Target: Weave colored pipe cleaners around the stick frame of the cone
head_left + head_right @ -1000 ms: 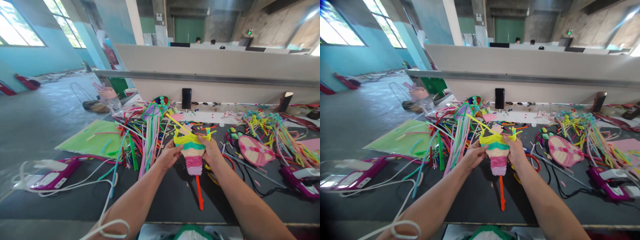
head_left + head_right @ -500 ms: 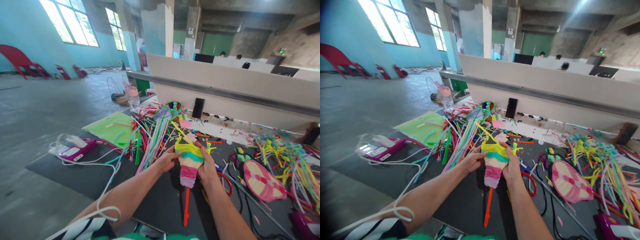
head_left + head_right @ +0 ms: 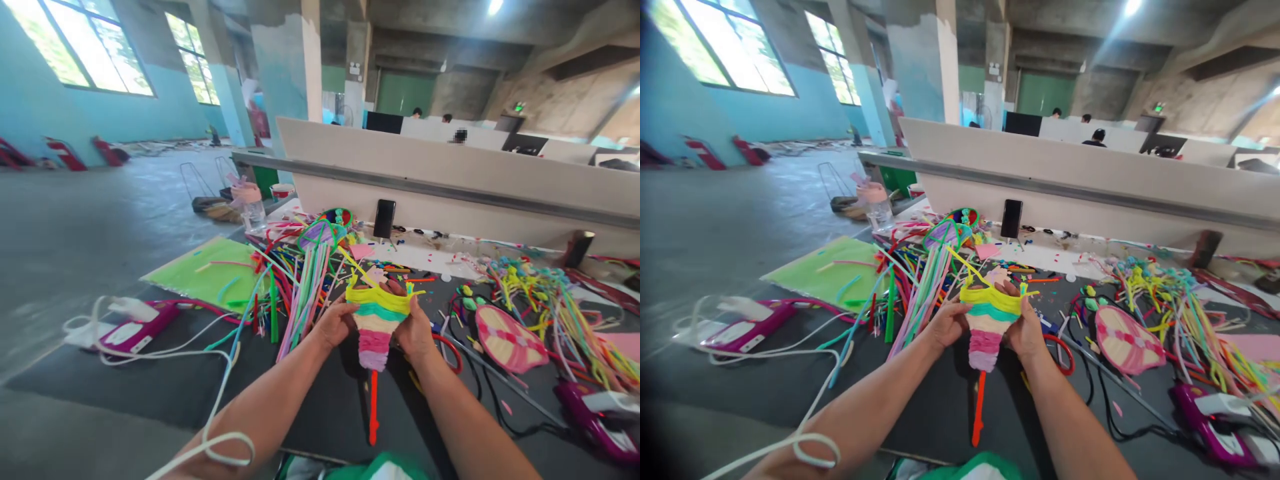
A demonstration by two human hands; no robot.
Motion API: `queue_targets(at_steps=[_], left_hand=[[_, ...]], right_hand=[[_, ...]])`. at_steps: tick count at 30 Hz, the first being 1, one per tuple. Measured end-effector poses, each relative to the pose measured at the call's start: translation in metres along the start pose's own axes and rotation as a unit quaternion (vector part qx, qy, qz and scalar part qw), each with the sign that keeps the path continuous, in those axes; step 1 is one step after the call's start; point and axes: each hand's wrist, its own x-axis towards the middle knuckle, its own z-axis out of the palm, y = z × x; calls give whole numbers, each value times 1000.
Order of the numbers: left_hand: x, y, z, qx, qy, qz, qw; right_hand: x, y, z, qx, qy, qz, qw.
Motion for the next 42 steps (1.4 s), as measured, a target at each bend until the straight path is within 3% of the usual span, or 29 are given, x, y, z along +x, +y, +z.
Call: queue_targets(at_steps=[3,6,10,16,25,38,42], left_hand=[[0,0,-1,-10,-10,-20,1000],[-1,0,1,-14,18,-34,999],[1,-1,2,10,76,-1,997],[2,-1,-1,42,81,45,995],[0,-5,5,81,78,46,993],[4,-5,3,71,90,32,993],[5,-4,0,76,85,29,993]], right_hand=[[-1,1,4,-7,7,-17,1000],[0,4,6,-17,9,-28,999],[-1,9,7,-23,4,-49,999],[-7,15,11,-58,46,-80,994],[-3,9,11,-42,122,-57,990],[2,7,0,-42,116,-2,992],[2,1,2,-35,85,21,996]])
